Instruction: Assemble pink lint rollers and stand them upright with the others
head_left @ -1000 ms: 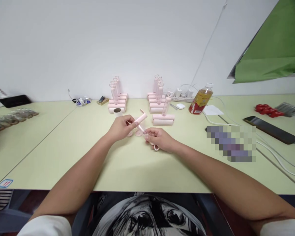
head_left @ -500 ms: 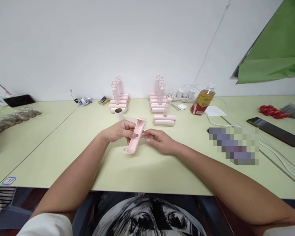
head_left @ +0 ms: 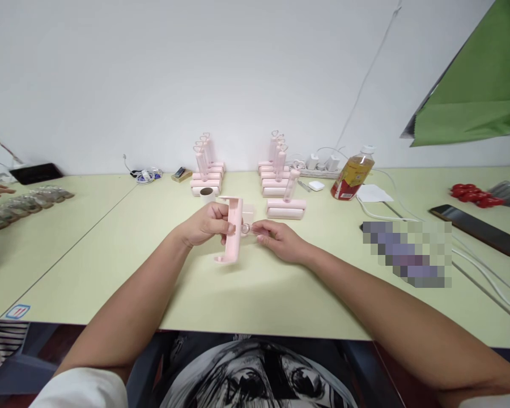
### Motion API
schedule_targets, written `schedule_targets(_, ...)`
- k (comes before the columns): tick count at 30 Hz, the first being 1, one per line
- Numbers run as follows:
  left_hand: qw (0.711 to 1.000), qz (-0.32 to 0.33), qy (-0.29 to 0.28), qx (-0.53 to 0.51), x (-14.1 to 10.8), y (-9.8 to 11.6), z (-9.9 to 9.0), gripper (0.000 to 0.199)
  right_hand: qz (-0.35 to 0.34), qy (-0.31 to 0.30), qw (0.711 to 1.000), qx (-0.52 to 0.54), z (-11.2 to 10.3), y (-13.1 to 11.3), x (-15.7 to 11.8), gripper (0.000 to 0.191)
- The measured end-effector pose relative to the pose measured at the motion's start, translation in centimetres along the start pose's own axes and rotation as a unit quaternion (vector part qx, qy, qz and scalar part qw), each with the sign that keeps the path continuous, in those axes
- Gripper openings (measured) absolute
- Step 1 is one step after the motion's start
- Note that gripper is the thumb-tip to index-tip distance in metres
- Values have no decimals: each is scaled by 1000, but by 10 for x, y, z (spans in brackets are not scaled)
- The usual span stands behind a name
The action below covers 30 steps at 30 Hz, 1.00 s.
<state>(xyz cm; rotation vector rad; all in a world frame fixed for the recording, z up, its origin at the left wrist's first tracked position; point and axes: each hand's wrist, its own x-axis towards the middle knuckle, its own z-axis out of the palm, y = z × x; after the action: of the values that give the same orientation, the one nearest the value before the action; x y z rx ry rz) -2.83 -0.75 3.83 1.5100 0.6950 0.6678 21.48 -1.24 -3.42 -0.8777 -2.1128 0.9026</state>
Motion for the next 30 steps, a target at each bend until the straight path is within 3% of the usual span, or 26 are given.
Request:
schedule_targets(5, 973, 55, 194, 109, -7, 11, -14, 16, 4, -1, 998, -56, -5, -1, 1, 25)
schedule_targets(8, 928, 82, 241, 273, -7, 10, -16, 18, -36, -41, 991, -122, -1, -7, 0, 24)
schedule_targets(13, 813, 103, 190, 541, 5, -13, -14, 27, -96, -100, 973, -182, 10, -21, -2, 20)
schedule_targets(19, 715, 98, 165, 672, 27, -37, -15, 29, -105, -156, 956, -227, 15, -31, -2, 16)
schedule_targets(25, 685, 77, 155, 708, 33, -43, -10, 25, -103, -179, 949, -239, 17, -32, -2, 13)
schedule_targets(30, 683, 64, 124, 717, 34, -47, -6, 22, -101, -174, 950, -238, 19, -31, 0, 12)
